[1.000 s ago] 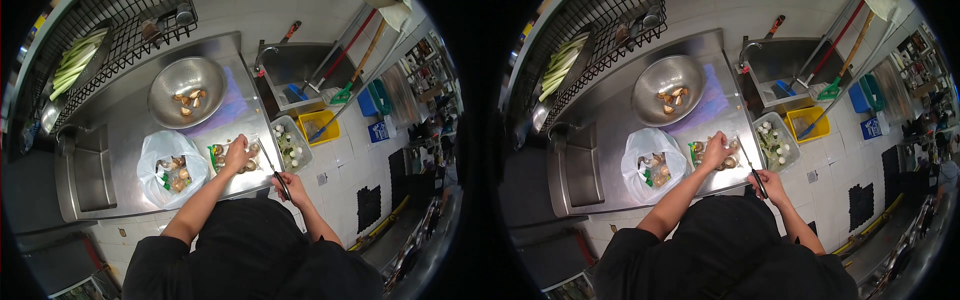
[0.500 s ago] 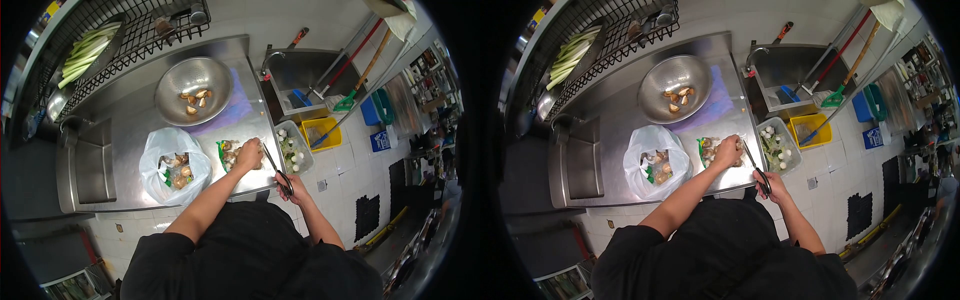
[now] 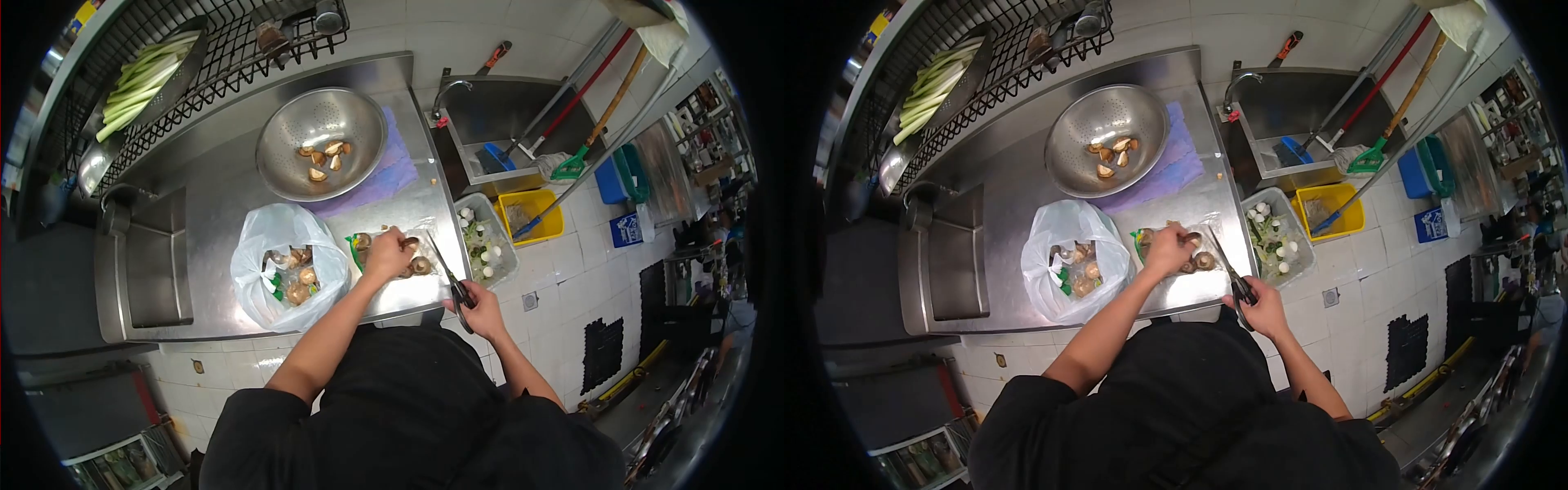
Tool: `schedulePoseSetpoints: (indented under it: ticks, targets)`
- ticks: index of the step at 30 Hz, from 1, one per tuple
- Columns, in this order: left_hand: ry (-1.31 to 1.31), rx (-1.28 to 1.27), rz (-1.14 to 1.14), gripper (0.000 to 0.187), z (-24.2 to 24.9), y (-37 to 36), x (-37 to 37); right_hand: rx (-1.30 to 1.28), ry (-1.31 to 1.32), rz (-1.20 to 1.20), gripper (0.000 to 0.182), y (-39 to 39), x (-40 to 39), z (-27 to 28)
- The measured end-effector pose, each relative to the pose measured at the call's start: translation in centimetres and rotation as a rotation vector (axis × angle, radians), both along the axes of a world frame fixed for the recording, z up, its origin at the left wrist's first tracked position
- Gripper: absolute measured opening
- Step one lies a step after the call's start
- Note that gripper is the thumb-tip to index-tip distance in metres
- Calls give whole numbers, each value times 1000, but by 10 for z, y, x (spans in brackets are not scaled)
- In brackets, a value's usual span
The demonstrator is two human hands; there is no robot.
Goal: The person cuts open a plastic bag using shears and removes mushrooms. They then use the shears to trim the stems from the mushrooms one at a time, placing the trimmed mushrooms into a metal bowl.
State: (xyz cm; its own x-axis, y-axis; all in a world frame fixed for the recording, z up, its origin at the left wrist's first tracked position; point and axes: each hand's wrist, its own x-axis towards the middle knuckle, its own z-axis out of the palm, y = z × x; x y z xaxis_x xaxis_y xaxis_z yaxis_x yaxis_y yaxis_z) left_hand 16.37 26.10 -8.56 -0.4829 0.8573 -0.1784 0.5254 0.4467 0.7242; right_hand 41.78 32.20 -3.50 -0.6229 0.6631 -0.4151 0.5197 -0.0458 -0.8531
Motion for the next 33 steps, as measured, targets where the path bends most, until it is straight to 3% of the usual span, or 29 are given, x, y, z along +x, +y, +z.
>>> schedulePoseSetpoints:
  ticks: [2,3,6,10,15,22,28,33]
  targets:
    - [-316,186,239,20,-38,-11,-20,321,16,91,58,-5,5,2]
    - [-655,167,355,24,5,-13,-20,431,-30,147,58,-7,7,8]
    - [-765,81,261,29,35,-24,-33,649,-25,221,58,-14,9,4]
    - [-935,102,223,31,39,-30,-27,682,-65,249,58,-18,1,1]
    - [-985,100,354,27,18,-33,-29,799,-142,385,62,-14,-7,15]
    - [-945,25,418,25,20,-30,-32,826,-144,390,62,-9,-10,18]
    - [-882,36,250,25,13,-33,-30,747,-222,444,61,-7,-9,9]
    - [-804,-55,270,25,14,-29,-26,641,-212,487,53,0,-6,-2]
